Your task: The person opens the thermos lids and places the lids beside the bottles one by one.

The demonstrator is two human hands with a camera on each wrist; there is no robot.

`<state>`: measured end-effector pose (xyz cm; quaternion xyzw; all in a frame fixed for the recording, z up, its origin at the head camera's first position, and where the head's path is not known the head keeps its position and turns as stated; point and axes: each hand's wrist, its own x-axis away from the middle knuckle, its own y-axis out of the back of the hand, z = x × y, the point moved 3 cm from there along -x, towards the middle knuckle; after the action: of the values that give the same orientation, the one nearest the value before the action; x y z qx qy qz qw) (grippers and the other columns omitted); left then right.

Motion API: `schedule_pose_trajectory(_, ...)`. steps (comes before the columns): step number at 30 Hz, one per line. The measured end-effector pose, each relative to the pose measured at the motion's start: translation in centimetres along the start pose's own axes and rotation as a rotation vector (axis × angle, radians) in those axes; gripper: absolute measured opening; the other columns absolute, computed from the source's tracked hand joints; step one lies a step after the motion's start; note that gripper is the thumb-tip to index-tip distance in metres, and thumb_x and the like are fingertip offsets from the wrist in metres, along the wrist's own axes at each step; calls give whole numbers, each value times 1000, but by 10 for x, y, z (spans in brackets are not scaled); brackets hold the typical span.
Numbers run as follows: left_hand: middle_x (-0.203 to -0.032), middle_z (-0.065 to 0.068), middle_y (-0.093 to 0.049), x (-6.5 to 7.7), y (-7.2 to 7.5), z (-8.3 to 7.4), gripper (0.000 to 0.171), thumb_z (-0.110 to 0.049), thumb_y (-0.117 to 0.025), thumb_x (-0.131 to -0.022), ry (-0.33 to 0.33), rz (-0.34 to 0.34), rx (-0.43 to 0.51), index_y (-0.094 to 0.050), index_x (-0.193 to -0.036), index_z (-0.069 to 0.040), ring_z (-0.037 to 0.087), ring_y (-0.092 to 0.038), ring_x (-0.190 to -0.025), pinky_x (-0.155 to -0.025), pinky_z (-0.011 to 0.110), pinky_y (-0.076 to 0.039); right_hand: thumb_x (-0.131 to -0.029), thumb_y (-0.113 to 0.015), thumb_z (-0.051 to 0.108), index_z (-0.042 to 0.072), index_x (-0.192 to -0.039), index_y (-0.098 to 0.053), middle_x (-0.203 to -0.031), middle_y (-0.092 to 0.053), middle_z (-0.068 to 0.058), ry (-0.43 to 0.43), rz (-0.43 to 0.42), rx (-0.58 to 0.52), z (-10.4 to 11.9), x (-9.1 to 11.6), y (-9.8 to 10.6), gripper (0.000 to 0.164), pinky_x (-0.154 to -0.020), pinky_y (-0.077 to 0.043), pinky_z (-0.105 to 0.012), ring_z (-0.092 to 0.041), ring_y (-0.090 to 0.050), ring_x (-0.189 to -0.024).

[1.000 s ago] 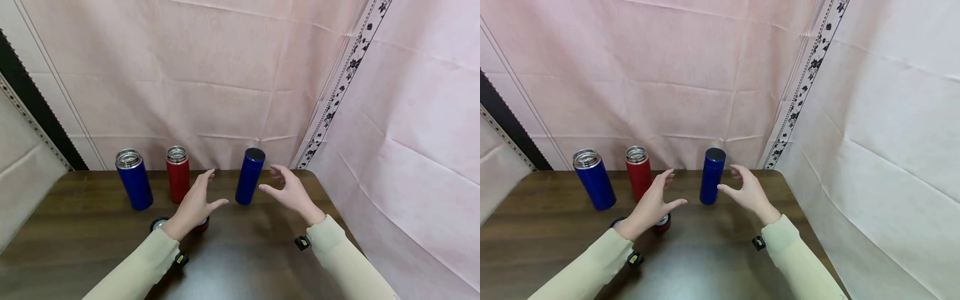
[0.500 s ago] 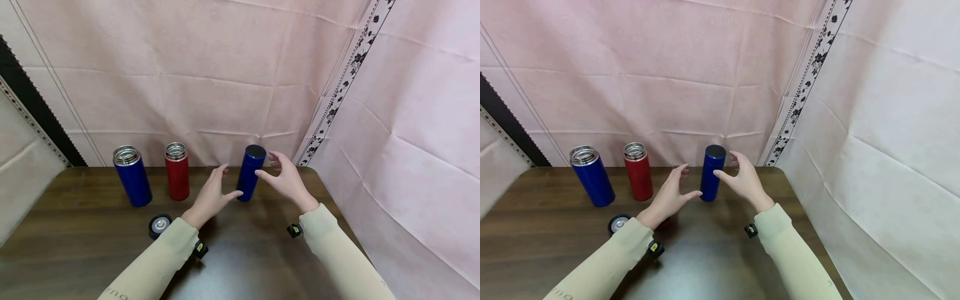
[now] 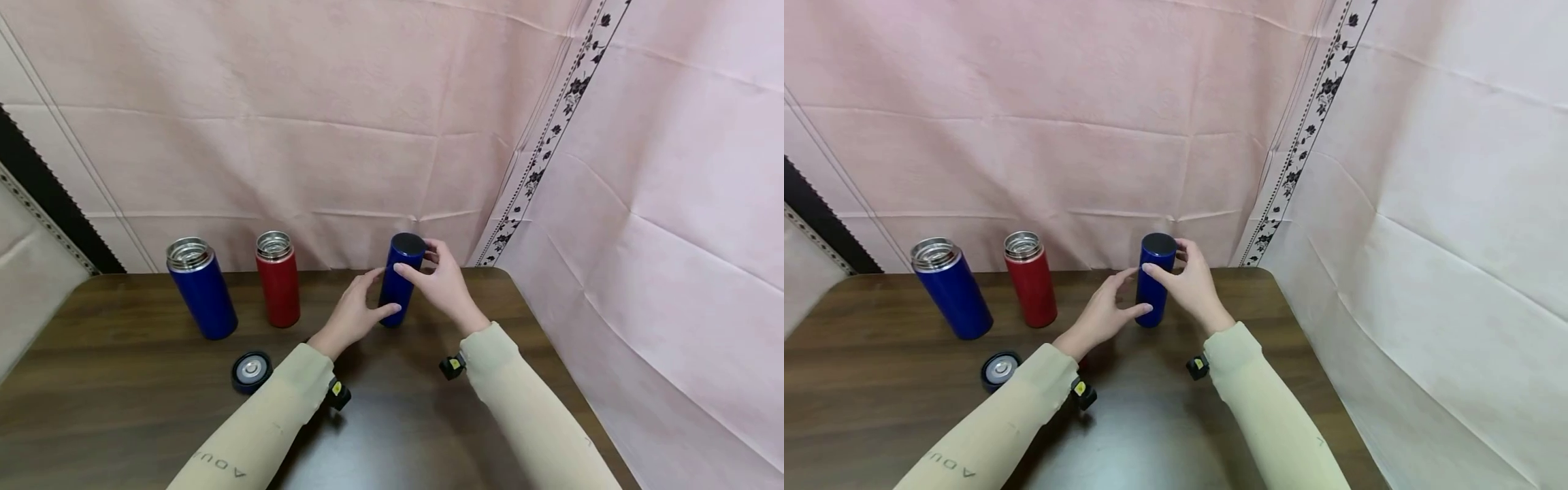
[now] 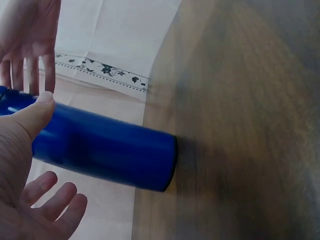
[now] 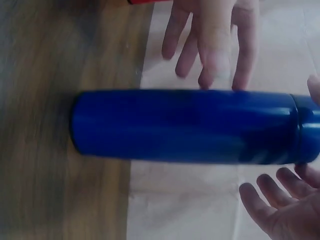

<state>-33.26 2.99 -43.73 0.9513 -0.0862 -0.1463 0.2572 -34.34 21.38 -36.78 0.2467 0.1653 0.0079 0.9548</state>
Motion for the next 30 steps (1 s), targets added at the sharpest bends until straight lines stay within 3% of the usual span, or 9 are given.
schedule_pose_trajectory(6,-141,9,-45,7,0,2,78,-37,-78,-82,7,10,28,-36,-147,-23,30,-47,-127,-101,47,-42,-79,-77,49,14,-134,-39,-126,-53,-9,-20,-46,-8,4,0,-15,76,-94,-48,-40,-21,-55,-113)
schedule_pose_trajectory(11,-139,8,-45,12,-1,3,77,-36,-78,-82,-9,-21,39,-36,-144,-22,25,-47,-126,-102,46,-42,-79,-77,47,19,-134,-49,-122,-57,-2,30,-58,13,9,6,-19,68,-88,-52,-39,-18,-60,-106)
schedule_pose_trajectory(17,-134,5,-44,18,-3,0,79,-37,-79,-80,-1,-33,67,-34,-142,-17,19,-47,-123,-102,39,-42,-78,-79,45,18,-131,-52,-121,-56,-4,85,-50,0,13,19,-23,65,-87,-53,-36,-18,-61,-105)
schedule_pose_trajectory(27,-137,4,-42,35,6,-19,84,-47,-76,-80,-38,23,10,-30,-146,-23,21,-47,-126,-102,40,-42,-75,-81,45,16,-126,-54,-110,-65,-14,103,-18,-68,31,30,-2,65,-82,-55,-39,-19,-64,-94)
schedule_pose_trajectory(30,-137,2,-41,46,14,-24,85,-48,-76,-79,-52,23,5,-29,-146,-25,20,-47,-125,-101,40,-43,-75,-81,44,18,-126,-54,-107,-66,-10,104,16,-84,42,38,0,63,-82,-55,-38,-18,-65,-93)
